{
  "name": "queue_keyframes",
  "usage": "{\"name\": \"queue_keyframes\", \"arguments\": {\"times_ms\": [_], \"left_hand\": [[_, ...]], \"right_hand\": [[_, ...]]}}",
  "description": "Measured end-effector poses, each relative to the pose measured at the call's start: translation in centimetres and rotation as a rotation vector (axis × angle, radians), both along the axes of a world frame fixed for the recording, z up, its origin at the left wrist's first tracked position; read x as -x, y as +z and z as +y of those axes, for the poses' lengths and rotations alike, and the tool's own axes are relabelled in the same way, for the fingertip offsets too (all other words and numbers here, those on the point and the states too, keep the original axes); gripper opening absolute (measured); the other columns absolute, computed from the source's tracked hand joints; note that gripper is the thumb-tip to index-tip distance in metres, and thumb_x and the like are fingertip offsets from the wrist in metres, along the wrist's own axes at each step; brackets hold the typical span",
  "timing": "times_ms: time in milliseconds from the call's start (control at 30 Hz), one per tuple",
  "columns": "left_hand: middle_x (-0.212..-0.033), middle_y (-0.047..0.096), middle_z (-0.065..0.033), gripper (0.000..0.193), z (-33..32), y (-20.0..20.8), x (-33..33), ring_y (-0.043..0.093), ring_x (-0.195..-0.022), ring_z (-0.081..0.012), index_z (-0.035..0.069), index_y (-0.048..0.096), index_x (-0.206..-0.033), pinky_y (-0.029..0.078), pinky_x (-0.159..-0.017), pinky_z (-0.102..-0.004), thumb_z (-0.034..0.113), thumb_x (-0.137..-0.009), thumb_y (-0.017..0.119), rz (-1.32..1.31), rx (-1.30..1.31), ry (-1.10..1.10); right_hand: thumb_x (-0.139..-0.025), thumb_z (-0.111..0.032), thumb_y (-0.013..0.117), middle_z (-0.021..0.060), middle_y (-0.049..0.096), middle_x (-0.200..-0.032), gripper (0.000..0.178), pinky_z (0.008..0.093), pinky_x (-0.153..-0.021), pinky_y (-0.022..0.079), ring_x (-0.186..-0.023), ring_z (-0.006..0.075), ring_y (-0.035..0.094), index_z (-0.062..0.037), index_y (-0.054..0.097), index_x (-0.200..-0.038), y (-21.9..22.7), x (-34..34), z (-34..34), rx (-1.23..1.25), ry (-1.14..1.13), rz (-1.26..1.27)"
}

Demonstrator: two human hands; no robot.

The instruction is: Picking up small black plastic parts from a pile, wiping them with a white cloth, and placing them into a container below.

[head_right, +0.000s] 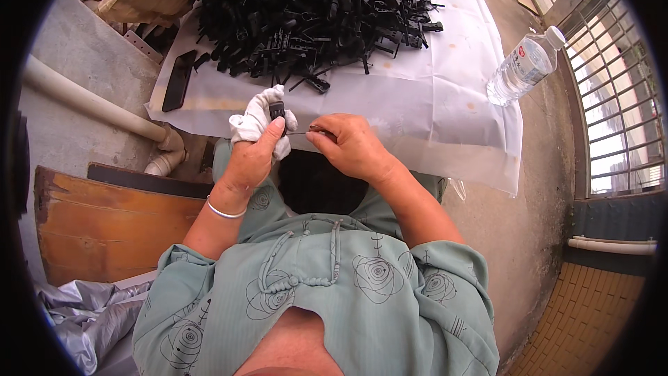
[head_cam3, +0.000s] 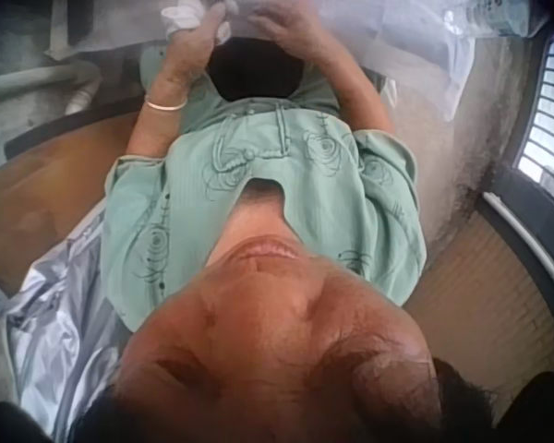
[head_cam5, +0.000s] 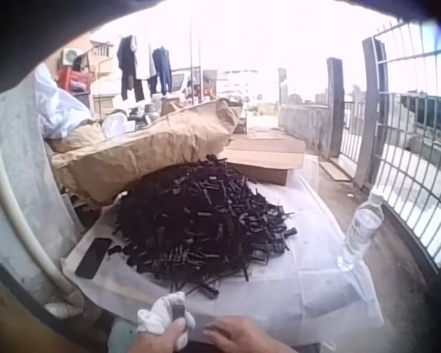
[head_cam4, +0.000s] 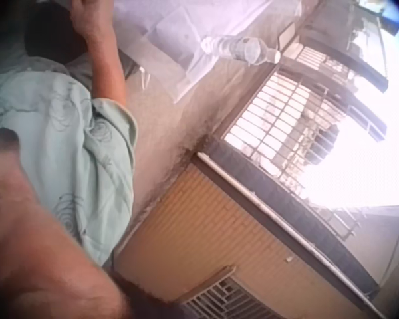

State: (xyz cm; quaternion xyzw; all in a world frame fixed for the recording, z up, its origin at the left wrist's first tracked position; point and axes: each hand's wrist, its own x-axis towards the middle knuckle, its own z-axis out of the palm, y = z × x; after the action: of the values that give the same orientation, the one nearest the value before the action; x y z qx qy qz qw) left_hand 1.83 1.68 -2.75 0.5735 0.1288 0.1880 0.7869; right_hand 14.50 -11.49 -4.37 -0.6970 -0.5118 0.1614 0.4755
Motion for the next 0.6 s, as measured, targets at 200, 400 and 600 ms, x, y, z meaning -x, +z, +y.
{"name": "queue_keyframes", "arguments": {"times_ms": [200, 400, 600], "left_hand": [[-0.081, 0.050, -0.0015, 0.028, -0.6, 0.3, 0.5, 0.040, -0.057, -0.0037, 0.002, 0.042, -0.116, 0.035, -0.049, -0.0183, 0.006, -0.089, 0.043, 0.151, -0.188, -0.138], [-0.078, 0.047, 0.0006, 0.028, -1.0, 0.1, 0.3, 0.036, -0.058, -0.0017, 0.001, 0.042, -0.114, 0.032, -0.049, -0.0169, 0.003, -0.087, 0.041, 0.094, -0.165, -0.112], [-0.090, 0.050, -0.0053, 0.025, -1.2, -0.4, -0.1, 0.049, -0.077, -0.0125, -0.001, 0.045, -0.107, 0.043, -0.070, -0.0249, -0.001, -0.082, 0.042, 0.035, -0.573, -0.020]], "right_hand": [[-0.078, -0.007, 0.067, 0.0068, 0.055, -0.066, 0.008, 0.0246, -0.053, 0.040, -0.055, 0.0132, 0.046, -0.0007, 0.062, -0.080, 0.9, 0.6, 0.6, -0.224, -0.028, 0.082], [-0.085, -0.012, 0.059, 0.0071, 0.052, -0.064, 0.015, 0.0269, -0.054, 0.040, -0.057, 0.0140, 0.046, -0.0001, 0.057, -0.076, 1.5, 1.0, 0.5, -0.082, -0.015, 0.180], [-0.090, -0.015, 0.049, 0.0124, 0.051, -0.064, 0.023, 0.0327, -0.057, 0.041, -0.057, 0.0228, 0.046, 0.0010, 0.053, -0.074, 1.1, 1.0, 0.8, -0.006, 0.113, 0.090]]}}
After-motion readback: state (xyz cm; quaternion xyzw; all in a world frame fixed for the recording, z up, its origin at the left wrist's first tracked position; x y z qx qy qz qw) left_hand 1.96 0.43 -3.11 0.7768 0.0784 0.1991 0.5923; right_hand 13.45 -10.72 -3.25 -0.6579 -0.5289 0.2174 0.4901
